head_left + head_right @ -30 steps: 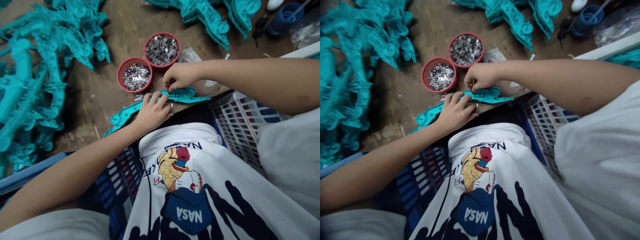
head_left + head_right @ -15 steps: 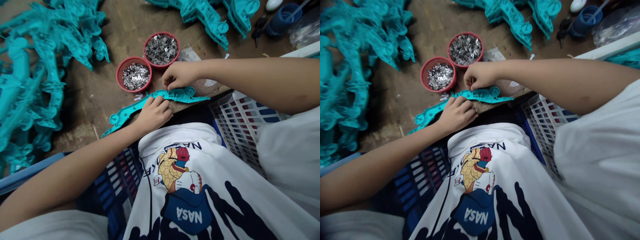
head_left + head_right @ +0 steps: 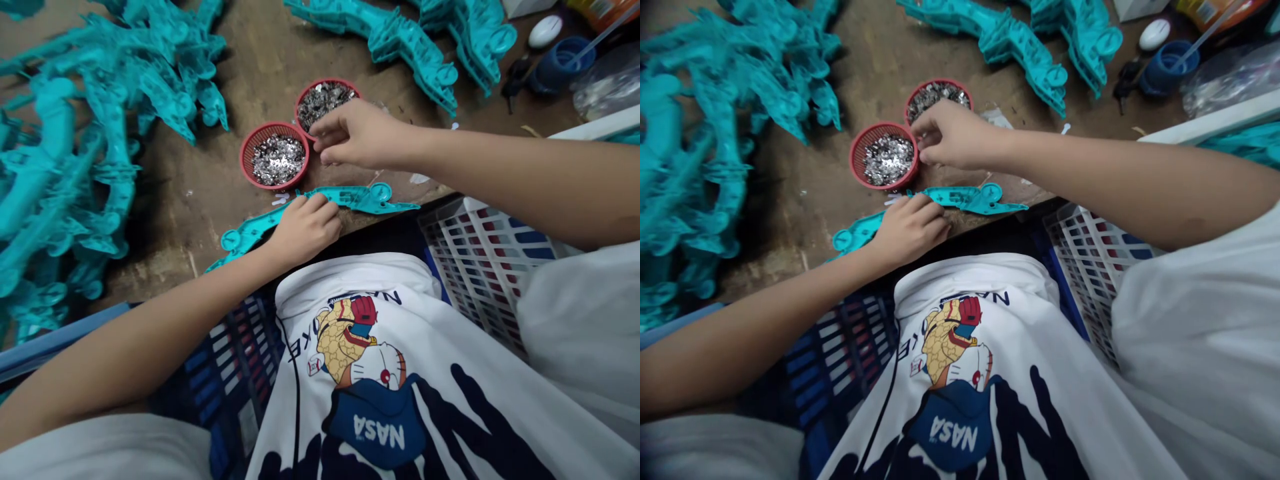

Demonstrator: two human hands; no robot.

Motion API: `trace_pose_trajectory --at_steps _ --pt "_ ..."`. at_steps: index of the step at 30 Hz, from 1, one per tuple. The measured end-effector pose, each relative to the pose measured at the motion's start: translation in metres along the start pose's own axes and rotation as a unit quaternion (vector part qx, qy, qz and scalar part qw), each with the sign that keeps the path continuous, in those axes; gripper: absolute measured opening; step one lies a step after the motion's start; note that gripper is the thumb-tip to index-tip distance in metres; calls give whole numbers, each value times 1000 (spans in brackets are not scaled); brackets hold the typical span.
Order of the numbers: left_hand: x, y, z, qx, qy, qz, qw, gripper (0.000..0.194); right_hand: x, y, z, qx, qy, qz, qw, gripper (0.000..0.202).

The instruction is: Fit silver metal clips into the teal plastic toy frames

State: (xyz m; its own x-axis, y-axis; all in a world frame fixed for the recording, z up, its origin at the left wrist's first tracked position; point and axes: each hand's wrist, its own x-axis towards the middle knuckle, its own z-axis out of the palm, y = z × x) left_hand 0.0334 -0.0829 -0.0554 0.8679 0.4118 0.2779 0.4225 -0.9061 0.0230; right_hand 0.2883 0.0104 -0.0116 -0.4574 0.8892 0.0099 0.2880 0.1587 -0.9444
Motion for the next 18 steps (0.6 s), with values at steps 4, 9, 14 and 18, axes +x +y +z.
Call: trace_pose_trajectory --at_steps 4,9,14,18 --pt "12 -24 -15 -163 92 -155 970 27 -15 -5 -6 -13 -50 -22 998 15" --pt "23 -24 -30 -429 173 -283 840 59 -32 -28 -11 -156 -25 -249 956 32" --pt "29 1 -40 -625 138 -391 661 58 -35 -24 -19 -240 -77 -334 908 27" --pt "35 7 -53 -672 130 -423 595 46 -35 -18 -19 -242 -94 -304 917 23"
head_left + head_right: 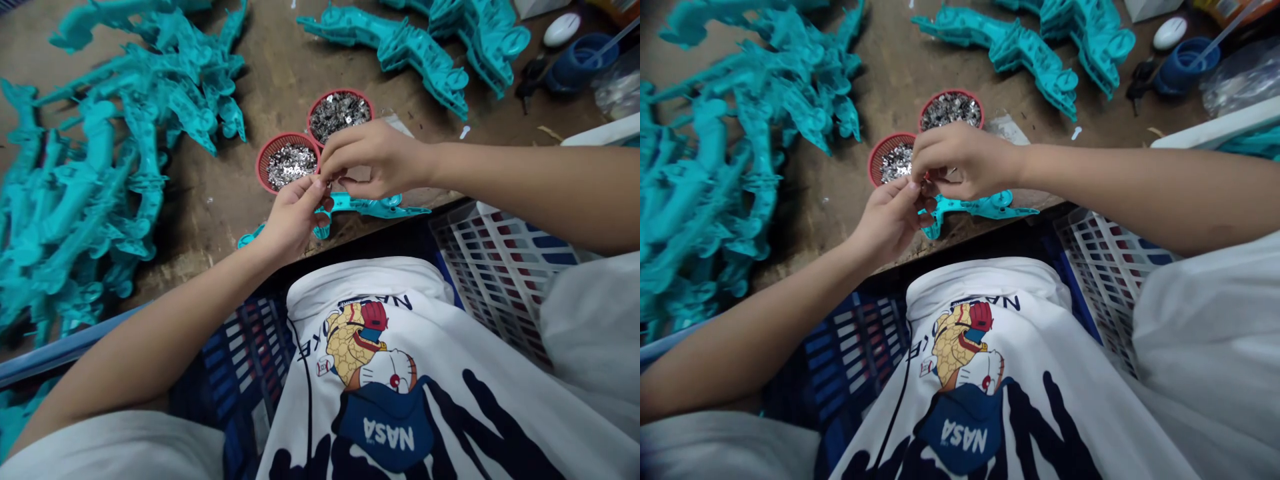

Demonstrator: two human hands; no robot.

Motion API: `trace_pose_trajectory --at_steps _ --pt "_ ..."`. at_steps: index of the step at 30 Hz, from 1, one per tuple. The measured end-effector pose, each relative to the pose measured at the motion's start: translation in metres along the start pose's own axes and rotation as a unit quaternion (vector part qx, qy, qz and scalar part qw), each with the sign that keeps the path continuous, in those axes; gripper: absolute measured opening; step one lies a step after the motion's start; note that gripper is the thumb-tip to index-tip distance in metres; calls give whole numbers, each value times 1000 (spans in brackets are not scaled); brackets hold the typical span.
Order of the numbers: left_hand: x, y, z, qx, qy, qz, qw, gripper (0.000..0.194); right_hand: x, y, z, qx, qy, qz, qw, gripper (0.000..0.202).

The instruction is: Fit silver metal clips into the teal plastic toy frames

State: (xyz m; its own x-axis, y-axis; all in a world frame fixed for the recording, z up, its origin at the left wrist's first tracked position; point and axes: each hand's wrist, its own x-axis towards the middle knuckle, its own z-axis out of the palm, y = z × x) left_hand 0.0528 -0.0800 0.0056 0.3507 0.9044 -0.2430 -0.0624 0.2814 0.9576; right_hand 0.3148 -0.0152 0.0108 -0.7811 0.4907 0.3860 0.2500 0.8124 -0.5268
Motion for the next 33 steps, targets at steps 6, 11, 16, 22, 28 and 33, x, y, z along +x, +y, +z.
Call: trace_pose_trajectory --at_steps 6,11,16,22,28,33 --pt "-1 14 4 -40 1 -68 997 36 0 1 6 3 35 -23 999 28" --pt "-2 21 8 -36 -13 -98 994 30 -4 -1 11 -3 32 -11 999 24" --pt "2 18 -3 152 -22 -50 987 34 -5 11 10 -28 -4 -11 1000 43" --pt "6 -5 -20 612 -119 212 753 35 -8 72 13 -31 -14 36 999 74" --pt "0 -15 -21 709 -188 185 654 69 -18 90 33 107 -82 186 973 46" --pt "0 -13 -20 714 -190 181 649 73 -17 87 37 147 -91 200 964 56"
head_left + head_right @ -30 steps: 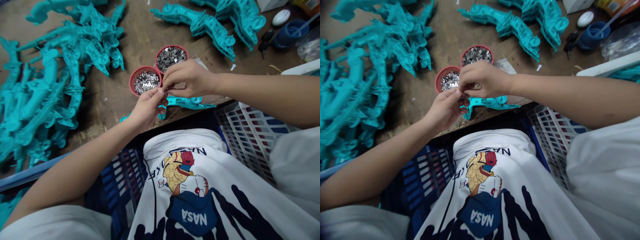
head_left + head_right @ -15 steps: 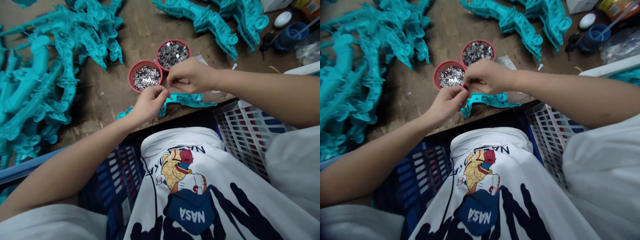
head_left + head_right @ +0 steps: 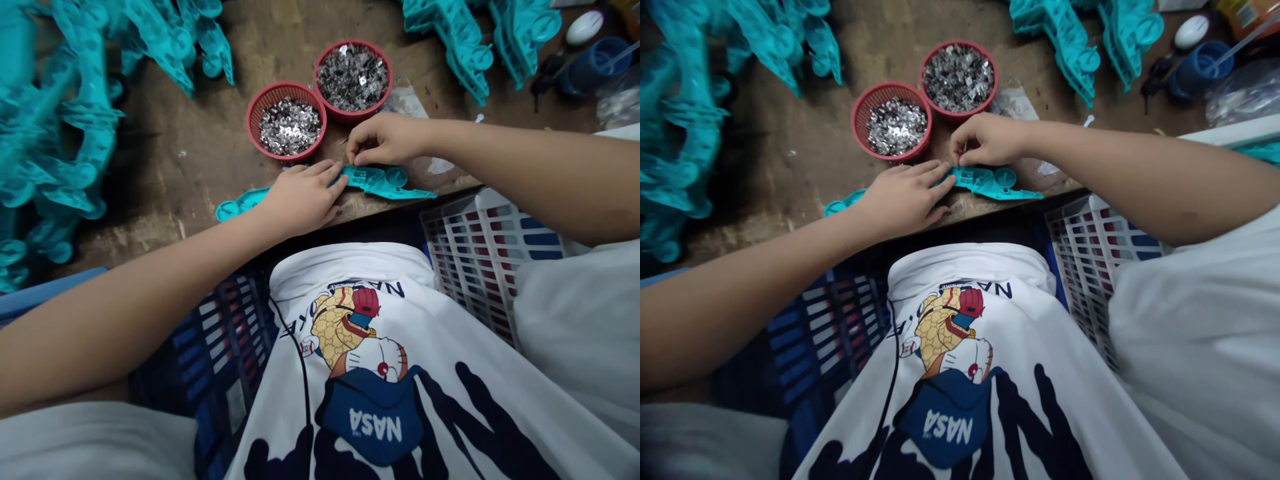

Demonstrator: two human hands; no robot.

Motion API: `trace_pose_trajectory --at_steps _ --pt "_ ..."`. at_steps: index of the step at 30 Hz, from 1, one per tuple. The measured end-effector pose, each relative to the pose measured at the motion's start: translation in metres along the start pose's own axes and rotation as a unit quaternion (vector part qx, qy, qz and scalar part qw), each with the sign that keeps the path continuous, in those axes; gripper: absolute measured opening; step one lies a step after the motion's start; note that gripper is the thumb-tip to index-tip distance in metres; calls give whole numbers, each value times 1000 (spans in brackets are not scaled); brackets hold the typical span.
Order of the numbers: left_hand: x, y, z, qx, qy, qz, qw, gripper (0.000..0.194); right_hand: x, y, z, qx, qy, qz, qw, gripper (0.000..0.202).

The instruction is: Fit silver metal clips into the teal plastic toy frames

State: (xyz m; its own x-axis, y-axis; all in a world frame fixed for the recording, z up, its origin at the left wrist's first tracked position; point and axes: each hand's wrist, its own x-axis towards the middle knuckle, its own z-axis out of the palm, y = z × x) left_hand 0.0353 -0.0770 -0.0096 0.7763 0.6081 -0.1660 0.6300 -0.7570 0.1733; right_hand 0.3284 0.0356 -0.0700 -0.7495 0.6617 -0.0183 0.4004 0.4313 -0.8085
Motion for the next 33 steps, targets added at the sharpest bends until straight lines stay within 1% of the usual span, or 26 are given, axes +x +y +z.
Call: trace_pose_trajectory --at_steps 4,6,16,18,19,23,25,29,33 --pt "1 2 -1 -9 9 4 1000 75 -3 -2 0 -11 -11 0 1000 29" --pt "0 2 -1 -9 11 8 1000 75 -4 -3 1 -19 -16 -3 1000 19" --pt "1 -1 5 -9 19 14 1000 73 -8 -3 10 -47 17 -15 999 9" --pt "1 -1 7 -2 18 16 1000 73 -7 -3 11 -58 24 -13 998 13" --pt "1 -2 7 -1 19 16 1000 73 -7 -3 11 -61 25 -14 998 19" --pt "1 -2 6 -8 21 13 1000 73 -3 -3 6 -46 9 -19 999 55" --pt "1 -2 5 -9 18 13 1000 73 -2 -2 5 -36 -2 -17 999 65" --pt "1 -1 4 -4 11 18 1000 73 -1 -1 6 -38 -3 -12 999 72" --pt "1 -2 4 -5 14 19 1000 73 -1 -2 10 -38 25 -5 999 75"
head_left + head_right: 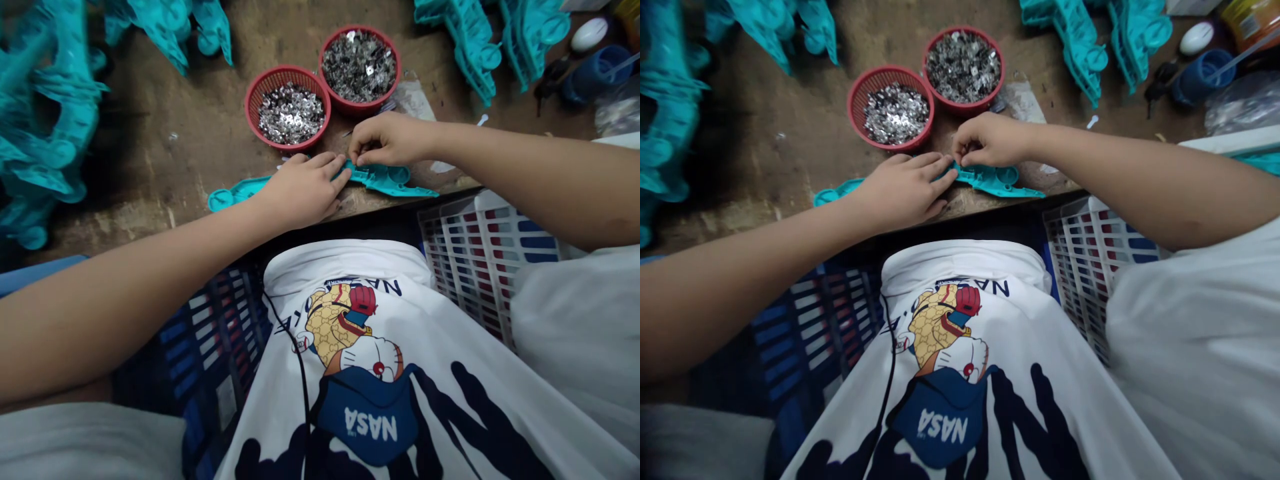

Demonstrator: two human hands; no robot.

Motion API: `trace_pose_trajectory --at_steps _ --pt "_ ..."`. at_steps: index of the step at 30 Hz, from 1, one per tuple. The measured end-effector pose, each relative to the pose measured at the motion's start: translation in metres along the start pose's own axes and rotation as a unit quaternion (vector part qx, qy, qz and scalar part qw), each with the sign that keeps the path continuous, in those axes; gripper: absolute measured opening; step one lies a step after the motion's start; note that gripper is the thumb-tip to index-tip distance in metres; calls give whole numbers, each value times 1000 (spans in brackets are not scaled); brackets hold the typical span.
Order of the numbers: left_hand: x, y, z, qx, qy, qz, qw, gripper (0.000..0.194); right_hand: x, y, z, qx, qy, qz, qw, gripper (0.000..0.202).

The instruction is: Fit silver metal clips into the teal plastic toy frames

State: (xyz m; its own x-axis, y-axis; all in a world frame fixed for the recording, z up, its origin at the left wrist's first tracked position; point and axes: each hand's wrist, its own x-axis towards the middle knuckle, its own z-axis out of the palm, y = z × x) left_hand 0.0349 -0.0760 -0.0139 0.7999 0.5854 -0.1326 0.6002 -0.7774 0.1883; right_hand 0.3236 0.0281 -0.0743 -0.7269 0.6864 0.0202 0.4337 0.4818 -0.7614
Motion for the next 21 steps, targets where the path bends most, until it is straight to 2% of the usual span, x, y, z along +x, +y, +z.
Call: trace_pose_trajectory --at_steps 3,8,13,17,21 --pt "-1 0 0 -5 1 -3 1000 73 -1 -1 0 -22 2 -5 1000 73" --pt "0 0 1 -14 5 -7 1000 73 -3 -2 -6 -108 -20 -63 992 67" --pt "1 0 5 -20 8 -9 1000 73 -3 0 -9 -155 -22 -124 980 82" --pt "1 -1 9 -23 10 -9 1000 74 -1 8 -6 -192 -10 -193 962 84" --pt "1 -2 9 -23 14 -8 1000 73 2 17 -1 -160 10 -183 970 74"
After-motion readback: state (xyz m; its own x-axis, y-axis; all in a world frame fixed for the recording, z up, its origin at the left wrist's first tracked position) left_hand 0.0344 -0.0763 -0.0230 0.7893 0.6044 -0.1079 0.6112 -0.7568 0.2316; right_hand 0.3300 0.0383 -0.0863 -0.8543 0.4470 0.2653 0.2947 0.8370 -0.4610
